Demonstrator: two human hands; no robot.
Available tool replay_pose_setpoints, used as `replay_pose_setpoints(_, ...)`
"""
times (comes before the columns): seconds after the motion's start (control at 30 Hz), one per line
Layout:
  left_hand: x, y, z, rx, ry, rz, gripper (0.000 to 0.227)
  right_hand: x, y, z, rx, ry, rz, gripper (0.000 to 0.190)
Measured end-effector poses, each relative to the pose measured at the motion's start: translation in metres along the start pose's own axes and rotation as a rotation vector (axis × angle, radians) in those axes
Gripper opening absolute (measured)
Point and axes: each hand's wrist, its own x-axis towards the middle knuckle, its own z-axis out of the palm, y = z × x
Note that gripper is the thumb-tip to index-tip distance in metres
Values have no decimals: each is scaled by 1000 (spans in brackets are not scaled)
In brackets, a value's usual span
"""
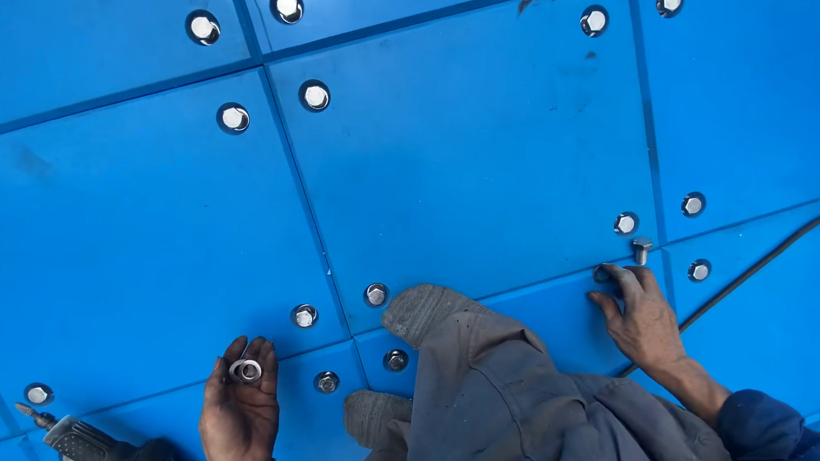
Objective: The person uses a corded die grinder to grind and remove bolts from blue steel panels, then pulls the loosened bolts and washers out of the holes by hand and sets them on the panel. They reposition along the panels, repeating the grind-and-remove process on successive fasteners.
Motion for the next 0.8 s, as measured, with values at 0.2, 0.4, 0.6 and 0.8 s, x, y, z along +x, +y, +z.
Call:
replay_pose_setpoints(0.2, -20, -19, 41, 131, 22, -76, 48, 8, 21, 18, 43, -25, -80, 35)
replay_pose_setpoints(0.4, -36, -50, 25, 4, -11, -111, 42, 32, 60, 12, -178, 262, -135, 26)
replay_pose_setpoints(0.6, -39, -70, 28, -107, -94, -194, 48, 123, 52, 59, -235, 92, -181, 18)
replay_pose_setpoints(0.8, -32, -77, 51, -181, -263, -234, 56, 138, -182, 12, -82, -269, -226, 24)
